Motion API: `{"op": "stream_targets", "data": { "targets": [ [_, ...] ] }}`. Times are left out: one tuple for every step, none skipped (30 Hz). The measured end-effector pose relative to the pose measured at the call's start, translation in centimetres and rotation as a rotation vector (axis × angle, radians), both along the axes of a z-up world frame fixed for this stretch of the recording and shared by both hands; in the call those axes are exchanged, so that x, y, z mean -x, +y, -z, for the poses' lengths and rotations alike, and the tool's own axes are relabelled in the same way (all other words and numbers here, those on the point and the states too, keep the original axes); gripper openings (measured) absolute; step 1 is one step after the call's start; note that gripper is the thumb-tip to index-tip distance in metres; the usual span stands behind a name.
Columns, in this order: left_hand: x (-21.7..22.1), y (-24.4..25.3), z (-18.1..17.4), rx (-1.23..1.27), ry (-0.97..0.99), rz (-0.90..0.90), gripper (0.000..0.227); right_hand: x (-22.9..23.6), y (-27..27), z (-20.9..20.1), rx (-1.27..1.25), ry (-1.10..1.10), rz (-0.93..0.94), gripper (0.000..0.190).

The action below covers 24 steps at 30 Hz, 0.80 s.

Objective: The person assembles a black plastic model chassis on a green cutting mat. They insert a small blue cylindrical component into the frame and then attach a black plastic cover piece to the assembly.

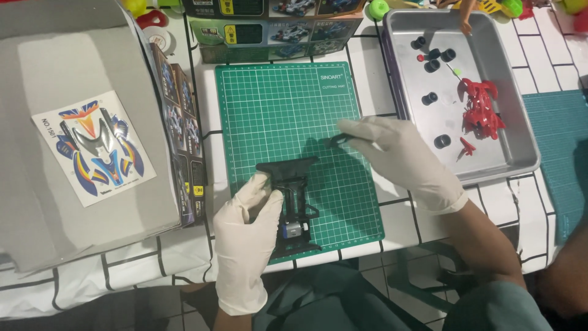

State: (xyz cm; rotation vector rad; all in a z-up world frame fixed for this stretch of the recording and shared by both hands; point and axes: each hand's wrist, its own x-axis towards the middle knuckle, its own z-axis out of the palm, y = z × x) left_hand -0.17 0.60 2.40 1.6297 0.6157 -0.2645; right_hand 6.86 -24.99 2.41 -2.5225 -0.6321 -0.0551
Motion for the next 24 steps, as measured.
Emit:
{"op": "stream_targets", "data": {
  "targets": [
    [-0.1,0.0,-0.1,-0.002,0.005,-0.005,0.043,0.1,0.0,0.4,-0.002,0.005,-0.005,0.032],
    [-0.3,0.0,-0.3,0.039,0.046,-0.005,0.045,0.2,0.0,0.8,-0.038,-0.084,0.072,0.027],
    [-0.5,0.0,-0.5,0.079,0.087,-0.005,0.047,0.4,-0.1,1.1,-0.074,-0.174,0.149,0.024],
    [-0.5,0.0,-0.5,0.076,0.087,-0.006,0.047,0.8,0.6,0.7,-0.077,-0.173,0.149,0.024],
    [-0.5,0.0,-0.6,0.075,0.083,-0.008,0.046,1.2,1.2,0.2,-0.224,-0.122,0.066,0.026],
    [-0.5,-0.1,-0.7,0.075,0.079,-0.01,0.045,1.6,1.8,-0.3,-0.37,-0.071,-0.018,0.029],
    [-0.4,-0.1,-0.4,0.073,0.079,-0.011,0.045,1.9,1.9,0.0,-0.372,-0.07,-0.02,0.029],
    [-0.3,-0.2,-0.2,0.064,0.061,0.012,0.044,2.2,2.1,0.3,-0.317,-0.179,-0.085,0.037],
    [-0.3,-0.2,0.0,0.055,0.044,0.035,0.043,2.5,2.2,0.6,-0.261,-0.286,-0.151,0.044],
    [-0.3,-0.3,0.2,0.054,0.045,0.032,0.043,2.9,2.6,0.8,-0.263,-0.285,-0.154,0.044],
    [-0.2,-0.3,0.3,0.084,0.046,0.016,0.044,3.3,2.9,1.1,-0.263,-0.316,-0.181,0.049],
    [-0.2,-0.4,0.5,0.114,0.048,0.002,0.045,3.8,3.3,1.2,-0.263,-0.346,-0.206,0.053],
    [-0.2,-0.3,0.3,0.113,0.05,0.001,0.045,4.1,3.4,1.6,-0.264,-0.344,-0.207,0.053],
    [-0.2,-0.3,0.0,0.082,0.068,0.019,0.044,4.4,3.5,2.0,-0.22,-0.345,-0.182,0.056],
    [-0.2,-0.2,-0.2,0.05,0.086,0.038,0.044,4.7,3.6,2.3,-0.176,-0.345,-0.157,0.059],
    [-0.1,-0.2,-0.2,0.051,0.086,0.037,0.044,4.7,3.8,2.4,-0.176,-0.345,-0.158,0.059],
    [-0.1,-0.1,-0.1,0.052,0.058,0.047,0.044,4.7,4.1,2.6,-0.207,-0.329,-0.174,0.056],
    [0.0,-0.1,-0.1,0.054,0.029,0.056,0.044,4.6,4.4,2.7,-0.238,-0.314,-0.189,0.055],
    [0.0,-0.1,0.0,0.055,0.028,0.056,0.044,4.5,4.6,2.5,-0.237,-0.314,-0.19,0.055],
    [0.0,0.0,0.1,0.089,0.039,0.047,0.045,4.5,4.8,2.3,-0.261,-0.314,-0.211,0.052],
    [0.0,0.0,0.2,0.122,0.051,0.038,0.045,4.4,5.0,2.1,-0.284,-0.313,-0.232,0.049],
    [0.1,0.0,0.3,0.123,0.05,0.038,0.045,4.4,5.2,2.0,-0.283,-0.314,-0.232,0.049],
    [0.2,0.1,0.4,0.126,0.023,0.059,0.045,4.3,5.3,2.0,-0.294,-0.332,-0.236,0.051],
    [0.3,0.2,0.5,0.128,-0.005,0.079,0.045,4.3,5.4,2.0,-0.305,-0.351,-0.241,0.054]
  ]
}}
